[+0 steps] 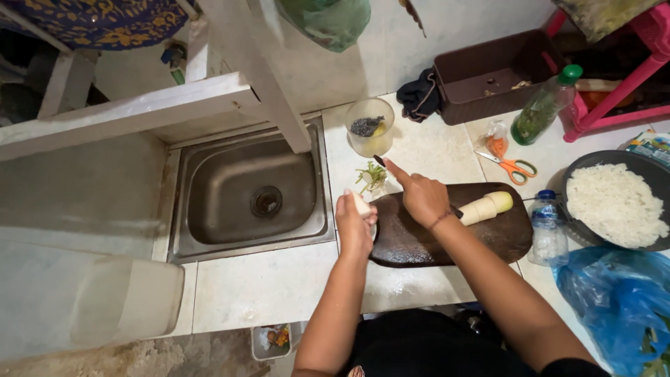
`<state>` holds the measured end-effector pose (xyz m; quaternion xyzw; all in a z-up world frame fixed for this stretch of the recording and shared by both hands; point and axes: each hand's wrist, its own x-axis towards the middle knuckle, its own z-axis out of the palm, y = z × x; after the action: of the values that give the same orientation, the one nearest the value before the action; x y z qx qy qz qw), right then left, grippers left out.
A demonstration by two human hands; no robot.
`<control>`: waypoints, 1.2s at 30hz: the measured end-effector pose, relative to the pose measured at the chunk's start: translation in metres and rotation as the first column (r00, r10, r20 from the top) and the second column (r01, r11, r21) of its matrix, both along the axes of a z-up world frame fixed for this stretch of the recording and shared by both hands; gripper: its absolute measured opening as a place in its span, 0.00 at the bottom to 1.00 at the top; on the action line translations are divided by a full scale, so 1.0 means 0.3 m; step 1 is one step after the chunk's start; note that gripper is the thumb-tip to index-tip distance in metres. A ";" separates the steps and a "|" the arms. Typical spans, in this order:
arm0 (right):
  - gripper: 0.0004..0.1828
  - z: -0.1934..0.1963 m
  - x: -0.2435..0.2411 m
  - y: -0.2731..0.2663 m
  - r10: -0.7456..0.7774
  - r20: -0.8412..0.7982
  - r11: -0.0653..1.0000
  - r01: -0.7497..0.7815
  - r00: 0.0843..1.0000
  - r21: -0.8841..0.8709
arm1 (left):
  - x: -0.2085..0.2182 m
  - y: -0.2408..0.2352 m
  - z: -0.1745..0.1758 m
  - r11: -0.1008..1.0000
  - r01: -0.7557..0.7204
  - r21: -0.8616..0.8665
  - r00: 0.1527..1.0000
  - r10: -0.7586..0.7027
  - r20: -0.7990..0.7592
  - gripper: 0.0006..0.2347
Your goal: The person removes a radish from a plastic bag, cuts off the green top, and peels it with a knife. They then slice the radish into pieces on a wooden board.
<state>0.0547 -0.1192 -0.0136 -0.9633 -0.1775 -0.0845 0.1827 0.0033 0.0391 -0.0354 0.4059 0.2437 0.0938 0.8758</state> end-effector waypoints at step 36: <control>0.33 0.373 -0.415 -0.082 0.096 0.112 0.947 -0.125 0.989 0.296 | -0.065 -0.175 0.228 0.988 0.131 0.086 0.981 -0.142 0.132 0.11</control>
<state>-0.0699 -0.1439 0.0984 -0.9074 -0.2248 -0.1463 0.3236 -0.0161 -0.0135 0.0331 0.4474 0.1502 0.0705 0.8788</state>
